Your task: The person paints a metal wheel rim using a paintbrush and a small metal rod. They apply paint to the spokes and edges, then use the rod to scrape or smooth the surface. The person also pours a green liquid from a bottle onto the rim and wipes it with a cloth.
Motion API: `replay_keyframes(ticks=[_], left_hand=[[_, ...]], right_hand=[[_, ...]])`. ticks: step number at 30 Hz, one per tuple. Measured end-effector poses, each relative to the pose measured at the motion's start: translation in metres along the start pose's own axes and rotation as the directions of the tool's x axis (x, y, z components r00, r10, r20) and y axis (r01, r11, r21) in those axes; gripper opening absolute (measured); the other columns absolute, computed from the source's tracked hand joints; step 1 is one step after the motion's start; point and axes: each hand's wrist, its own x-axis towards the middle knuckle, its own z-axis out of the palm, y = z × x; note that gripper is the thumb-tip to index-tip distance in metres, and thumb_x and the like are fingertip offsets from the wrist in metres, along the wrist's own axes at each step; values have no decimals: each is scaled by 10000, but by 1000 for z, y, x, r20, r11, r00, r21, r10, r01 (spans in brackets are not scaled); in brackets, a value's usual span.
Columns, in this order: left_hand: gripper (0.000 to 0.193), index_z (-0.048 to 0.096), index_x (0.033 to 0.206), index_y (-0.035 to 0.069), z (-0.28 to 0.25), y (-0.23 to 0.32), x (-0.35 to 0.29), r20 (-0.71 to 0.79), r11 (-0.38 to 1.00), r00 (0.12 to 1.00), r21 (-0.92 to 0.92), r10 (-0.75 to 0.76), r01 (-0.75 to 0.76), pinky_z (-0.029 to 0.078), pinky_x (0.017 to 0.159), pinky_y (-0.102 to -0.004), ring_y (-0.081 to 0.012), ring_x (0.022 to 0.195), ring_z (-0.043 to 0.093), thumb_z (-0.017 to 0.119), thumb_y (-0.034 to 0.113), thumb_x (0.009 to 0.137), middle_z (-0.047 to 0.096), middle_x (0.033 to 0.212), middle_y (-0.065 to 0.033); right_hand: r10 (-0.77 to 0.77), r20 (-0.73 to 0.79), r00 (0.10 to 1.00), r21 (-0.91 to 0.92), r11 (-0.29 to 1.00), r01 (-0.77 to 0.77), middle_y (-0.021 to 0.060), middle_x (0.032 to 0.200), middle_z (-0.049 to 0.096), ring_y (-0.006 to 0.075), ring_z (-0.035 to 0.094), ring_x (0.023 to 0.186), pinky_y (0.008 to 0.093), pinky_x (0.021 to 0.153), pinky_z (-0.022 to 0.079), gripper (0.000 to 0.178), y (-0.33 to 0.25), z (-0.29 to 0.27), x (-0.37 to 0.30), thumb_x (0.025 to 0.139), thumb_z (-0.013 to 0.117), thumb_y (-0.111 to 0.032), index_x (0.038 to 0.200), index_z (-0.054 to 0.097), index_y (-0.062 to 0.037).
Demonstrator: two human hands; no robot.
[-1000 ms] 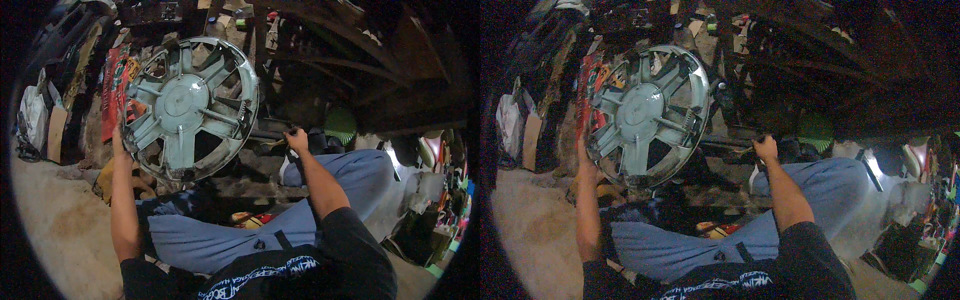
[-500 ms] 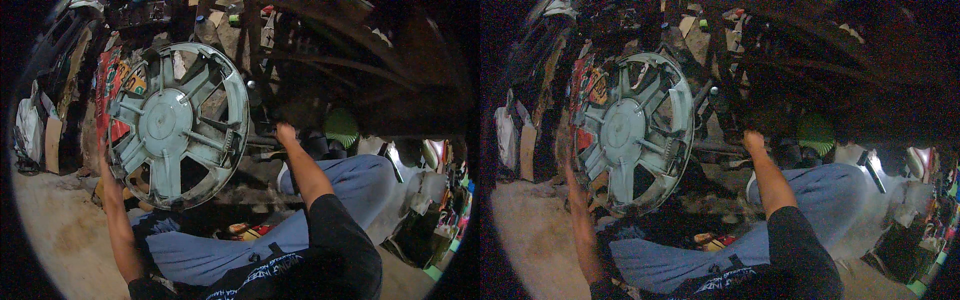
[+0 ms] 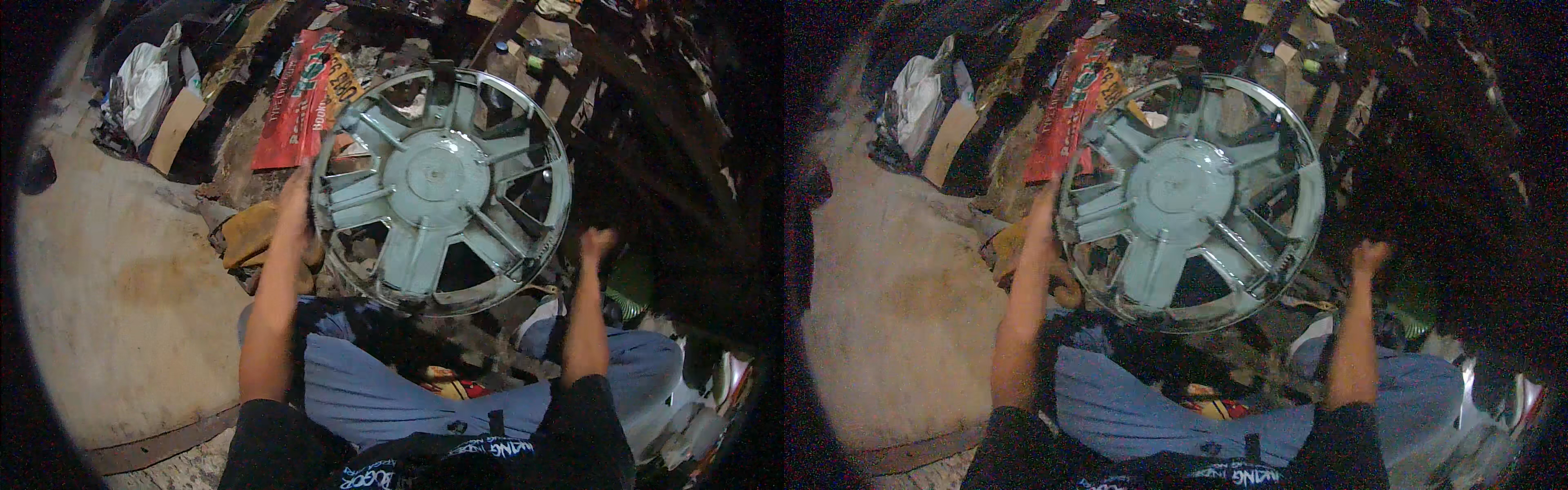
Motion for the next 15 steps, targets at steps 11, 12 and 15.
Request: replay_keyframes(ticks=[11, 12, 15], left_hand=[[493, 572, 1212, -41, 21, -9, 20, 9, 978, 986, 125, 167, -167, 389, 942, -310, -186, 1029, 560, 540, 372, 946, 633, 1130, -122], [494, 569, 1217, -42, 20, -10, 23, 19, 979, 985, 114, 170, -171, 388, 943, -309, -185, 1033, 558, 539, 370, 946, 629, 1140, -124], [499, 555, 1226, -58, 24, -15, 31, 34, 982, 987, 99, 160, -163, 378, 967, -312, -212, 1091, 551, 526, 357, 951, 606, 1195, -158]], right_hand=[[-366, 294, 883, 707, 705, 57, 57, 849, 645, 161, 610, 722, 291, 685, 496, 261, -397, -168, 121, 885, 604, -77, 1137, 620, -7], [-414, 447, 793, 686, 728, -6, 74, 887, 667, 155, 624, 781, 279, 730, 500, 217, -416, -166, 106, 884, 625, -86, 1087, 637, -10], [-339, 732, 591, 605, 723, -335, 107, 935, 701, 150, 649, 882, 295, 792, 522, 169, -448, -150, 57, 858, 676, -98, 991, 695, 4]])
